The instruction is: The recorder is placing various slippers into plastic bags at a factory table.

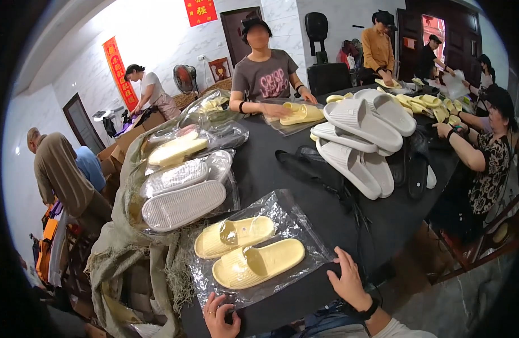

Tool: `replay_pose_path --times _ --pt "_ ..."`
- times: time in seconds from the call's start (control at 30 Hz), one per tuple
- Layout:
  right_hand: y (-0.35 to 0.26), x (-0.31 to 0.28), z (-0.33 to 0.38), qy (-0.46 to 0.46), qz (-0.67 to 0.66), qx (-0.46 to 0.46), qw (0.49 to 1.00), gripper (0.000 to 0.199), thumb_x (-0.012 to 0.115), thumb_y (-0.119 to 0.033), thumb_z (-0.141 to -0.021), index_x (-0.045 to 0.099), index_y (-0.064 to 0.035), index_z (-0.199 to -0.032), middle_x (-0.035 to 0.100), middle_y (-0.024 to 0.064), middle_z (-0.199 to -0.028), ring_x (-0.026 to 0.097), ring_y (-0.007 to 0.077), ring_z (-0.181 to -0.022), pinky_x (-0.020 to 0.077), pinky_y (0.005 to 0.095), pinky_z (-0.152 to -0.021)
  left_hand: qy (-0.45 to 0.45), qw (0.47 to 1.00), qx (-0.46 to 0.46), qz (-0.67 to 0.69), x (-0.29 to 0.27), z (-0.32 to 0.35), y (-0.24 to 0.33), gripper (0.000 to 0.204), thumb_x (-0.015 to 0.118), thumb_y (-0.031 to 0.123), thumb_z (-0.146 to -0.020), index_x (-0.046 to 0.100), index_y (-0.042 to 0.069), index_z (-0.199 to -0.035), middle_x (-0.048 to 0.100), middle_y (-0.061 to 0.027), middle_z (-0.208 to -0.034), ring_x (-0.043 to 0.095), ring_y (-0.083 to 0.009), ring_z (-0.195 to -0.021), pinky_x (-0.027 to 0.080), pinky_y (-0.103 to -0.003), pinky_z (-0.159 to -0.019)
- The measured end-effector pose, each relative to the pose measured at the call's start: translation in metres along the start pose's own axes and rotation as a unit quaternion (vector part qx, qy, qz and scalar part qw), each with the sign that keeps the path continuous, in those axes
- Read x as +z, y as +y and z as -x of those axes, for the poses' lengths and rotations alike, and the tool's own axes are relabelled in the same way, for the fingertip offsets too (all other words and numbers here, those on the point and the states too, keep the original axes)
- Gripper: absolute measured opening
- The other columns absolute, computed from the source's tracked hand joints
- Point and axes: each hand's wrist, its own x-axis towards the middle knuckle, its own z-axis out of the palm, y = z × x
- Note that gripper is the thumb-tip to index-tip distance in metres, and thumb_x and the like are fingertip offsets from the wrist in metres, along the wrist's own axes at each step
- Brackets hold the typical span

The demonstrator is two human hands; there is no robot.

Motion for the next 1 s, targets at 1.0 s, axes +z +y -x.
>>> replay_pose_path --times 1.0 --pt "-0.001 -0.004 -0.022 0.017 -0.118 0.040 0.992 0.027 0.060 -0.023 -0.090 0.060 -0.0002 -0.104 0.060 0.0077 -0.091 0.056 0.0167 -0.068 0.0458 0.0266 -0.063 0.086 0.983 0.149 -0.062 0.010 0.016 -0.007 0.015 0.072 0.007 -0.072 0.068 0.008 -0.087 0.065 -0.0069 -0.082 0.062 -0.0255 -0.075 0.049 -0.035 -0.063"
